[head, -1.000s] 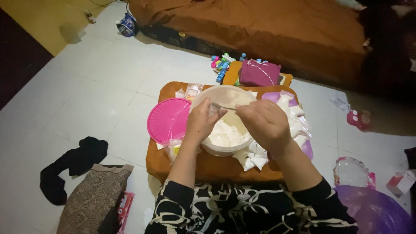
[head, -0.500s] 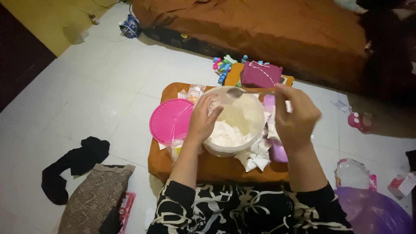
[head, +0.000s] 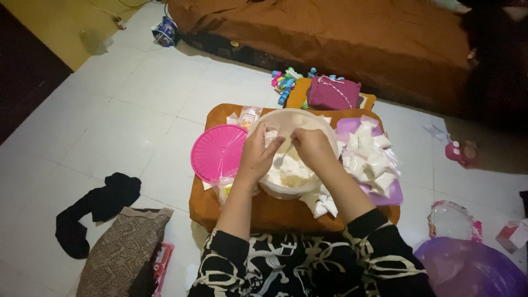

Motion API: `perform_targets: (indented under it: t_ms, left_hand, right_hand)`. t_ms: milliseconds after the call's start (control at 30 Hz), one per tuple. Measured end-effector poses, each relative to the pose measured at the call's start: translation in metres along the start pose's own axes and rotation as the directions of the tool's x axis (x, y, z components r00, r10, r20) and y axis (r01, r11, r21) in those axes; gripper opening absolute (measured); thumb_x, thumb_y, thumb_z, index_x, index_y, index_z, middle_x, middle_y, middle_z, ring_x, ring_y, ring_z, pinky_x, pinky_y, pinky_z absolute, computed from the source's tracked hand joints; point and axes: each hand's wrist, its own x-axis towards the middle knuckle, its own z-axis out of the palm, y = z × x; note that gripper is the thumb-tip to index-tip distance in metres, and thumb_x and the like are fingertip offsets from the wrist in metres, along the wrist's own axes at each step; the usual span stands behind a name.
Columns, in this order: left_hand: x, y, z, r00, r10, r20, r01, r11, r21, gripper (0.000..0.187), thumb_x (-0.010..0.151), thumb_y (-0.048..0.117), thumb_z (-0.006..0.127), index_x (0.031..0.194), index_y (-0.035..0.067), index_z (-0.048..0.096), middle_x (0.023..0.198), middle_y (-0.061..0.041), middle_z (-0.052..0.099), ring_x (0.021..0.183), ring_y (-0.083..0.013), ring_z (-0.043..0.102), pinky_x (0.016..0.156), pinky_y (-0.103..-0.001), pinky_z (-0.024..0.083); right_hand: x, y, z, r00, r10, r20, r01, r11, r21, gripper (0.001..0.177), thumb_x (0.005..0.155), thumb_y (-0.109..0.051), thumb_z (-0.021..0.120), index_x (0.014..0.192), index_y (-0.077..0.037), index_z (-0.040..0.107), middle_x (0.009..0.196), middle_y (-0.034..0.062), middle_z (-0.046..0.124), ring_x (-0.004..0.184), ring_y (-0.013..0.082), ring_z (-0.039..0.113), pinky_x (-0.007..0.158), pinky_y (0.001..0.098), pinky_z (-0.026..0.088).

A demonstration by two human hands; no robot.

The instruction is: Packaging white powder from a large bucket into small individual plastic bags using a spoon.

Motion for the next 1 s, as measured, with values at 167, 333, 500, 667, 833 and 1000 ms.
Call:
perform_targets:
  t_ms: [167, 333, 500, 667, 833, 1000]
  left_hand:
    - [-0.002, 0.011, 0.000, 1.000, -0.031, -0.002, 0.031, 0.999, 0.034, 0.044, 0.091, 0.051, 0.068, 0.109, 0.012, 0.059, 0.100, -0.018, 0.069, 0.105, -0.0408, 0.066, 0.093, -0.052, 0.051]
    - [-0.003, 0.020, -0.001, 0.999, -0.033, -0.016, 0.034, 0.999, 0.043, 0.042, 0.088, 0.047, 0.071, 0.104, 0.010, 0.058, 0.094, -0.021, 0.068, 0.098, -0.0449, 0.066, 0.085, -0.054, 0.052]
    - [-0.002, 0.010, 0.002, 0.999, -0.007, -0.036, 0.009, 0.998, 0.059, 0.048, 0.091, 0.052, 0.068, 0.103, 0.007, 0.057, 0.092, -0.025, 0.066, 0.096, -0.0478, 0.065, 0.082, -0.055, 0.053]
    - [-0.001, 0.012, 0.001, 0.999, 0.000, -0.048, 0.001, 1.000, 0.020, 0.046, 0.090, 0.051, 0.069, 0.105, 0.010, 0.057, 0.095, -0.021, 0.068, 0.098, -0.0452, 0.066, 0.084, -0.054, 0.053]
    - [-0.001, 0.008, 0.002, 0.997, 0.003, -0.075, -0.004, 1.000, -0.014, 0.045, 0.090, 0.052, 0.069, 0.104, 0.010, 0.057, 0.093, -0.020, 0.069, 0.096, -0.0432, 0.068, 0.083, -0.053, 0.054]
    - [-0.002, 0.013, 0.002, 0.997, 0.001, -0.081, 0.001, 1.000, 0.031, 0.049, 0.088, 0.053, 0.071, 0.103, 0.009, 0.056, 0.091, -0.023, 0.069, 0.095, -0.0464, 0.067, 0.082, -0.055, 0.054]
  right_hand:
    - [-0.003, 0.001, 0.001, 0.970, 0.052, 0.237, -0.079, 0.991, 0.106, 0.013, 0.089, -0.017, 0.072, 0.099, -0.014, 0.079, 0.080, 0.0091, 0.079, 0.083, 0.0305, 0.078, 0.081, 0.0416, 0.060]
    - [-0.006, -0.005, -0.009, 0.945, 0.042, 0.325, -0.089, 0.987, 0.131, 0.017, 0.091, -0.014, 0.070, 0.105, -0.009, 0.079, 0.083, 0.0126, 0.080, 0.084, 0.0289, 0.079, 0.082, 0.0401, 0.062]
    - [-0.008, -0.001, -0.009, 0.995, 0.058, 0.079, -0.069, 0.987, 0.142, 0.017, 0.090, -0.014, 0.072, 0.106, -0.013, 0.077, 0.096, 0.0118, 0.080, 0.095, 0.0357, 0.075, 0.084, 0.0477, 0.061]
    - [-0.017, -0.006, -0.019, 0.989, 0.084, -0.125, -0.041, 0.948, 0.315, 0.015, 0.094, -0.013, 0.067, 0.106, -0.012, 0.076, 0.086, 0.0081, 0.079, 0.086, 0.0274, 0.077, 0.078, 0.0388, 0.061]
    - [-0.019, -0.001, -0.022, 0.879, 0.108, -0.465, 0.122, 0.892, 0.436, 0.013, 0.091, -0.004, 0.068, 0.099, -0.010, 0.076, 0.077, 0.0092, 0.077, 0.073, 0.0279, 0.075, 0.067, 0.0362, 0.059]
    - [-0.029, 0.007, -0.048, 0.733, 0.220, -0.644, 0.186, 0.846, 0.500, 0.014, 0.093, -0.001, 0.065, 0.100, -0.005, 0.077, 0.072, 0.0108, 0.071, 0.060, 0.0218, 0.067, 0.059, 0.0327, 0.055]
